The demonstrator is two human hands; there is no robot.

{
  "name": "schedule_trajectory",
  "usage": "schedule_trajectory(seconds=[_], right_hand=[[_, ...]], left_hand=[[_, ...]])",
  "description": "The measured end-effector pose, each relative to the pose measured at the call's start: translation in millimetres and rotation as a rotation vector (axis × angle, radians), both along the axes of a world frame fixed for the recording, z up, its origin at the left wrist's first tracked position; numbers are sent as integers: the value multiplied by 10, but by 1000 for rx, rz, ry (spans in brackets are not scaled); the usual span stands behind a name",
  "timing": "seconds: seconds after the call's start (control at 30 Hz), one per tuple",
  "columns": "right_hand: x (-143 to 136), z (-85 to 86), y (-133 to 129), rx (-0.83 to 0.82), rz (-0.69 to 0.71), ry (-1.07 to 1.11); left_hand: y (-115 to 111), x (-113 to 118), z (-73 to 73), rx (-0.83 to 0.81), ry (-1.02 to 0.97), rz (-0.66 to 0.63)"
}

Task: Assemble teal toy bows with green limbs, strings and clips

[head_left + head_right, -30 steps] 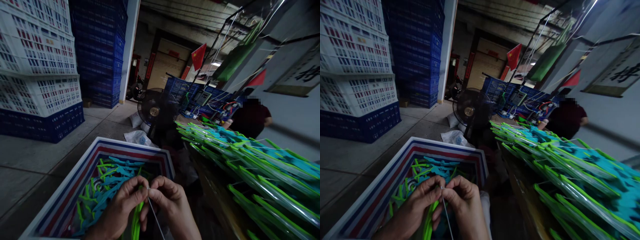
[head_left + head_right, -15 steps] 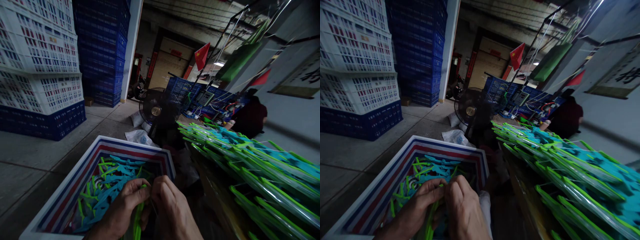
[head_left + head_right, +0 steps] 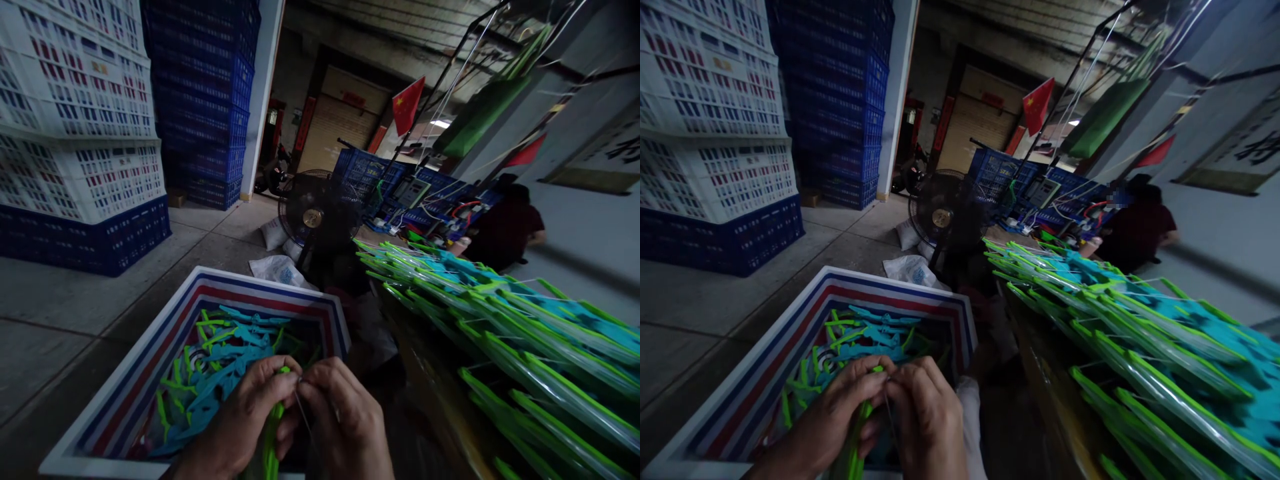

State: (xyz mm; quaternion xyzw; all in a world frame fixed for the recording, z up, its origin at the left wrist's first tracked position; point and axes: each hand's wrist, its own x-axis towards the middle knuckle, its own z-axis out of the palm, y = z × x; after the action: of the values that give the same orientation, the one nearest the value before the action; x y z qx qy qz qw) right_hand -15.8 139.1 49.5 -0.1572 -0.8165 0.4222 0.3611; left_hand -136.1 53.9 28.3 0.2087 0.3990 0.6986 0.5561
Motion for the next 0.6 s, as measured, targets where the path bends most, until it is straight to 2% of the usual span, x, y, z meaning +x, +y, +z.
schedule_trajectory(seconds=[0.03, 0.2, 0.43, 0.6], right_hand=[[-1, -28, -31, 72, -11, 16], [12, -89, -97, 211, -67, 26], [12, 71, 50, 681, 2, -156], [-26, 19, 88, 891, -139, -189]], left_hand=[[-7, 1, -1, 3, -9, 5], [-14, -4, -15, 27, -10, -24], [-24, 37, -39, -38, -43, 17], [5, 46, -42, -33, -67, 14]])
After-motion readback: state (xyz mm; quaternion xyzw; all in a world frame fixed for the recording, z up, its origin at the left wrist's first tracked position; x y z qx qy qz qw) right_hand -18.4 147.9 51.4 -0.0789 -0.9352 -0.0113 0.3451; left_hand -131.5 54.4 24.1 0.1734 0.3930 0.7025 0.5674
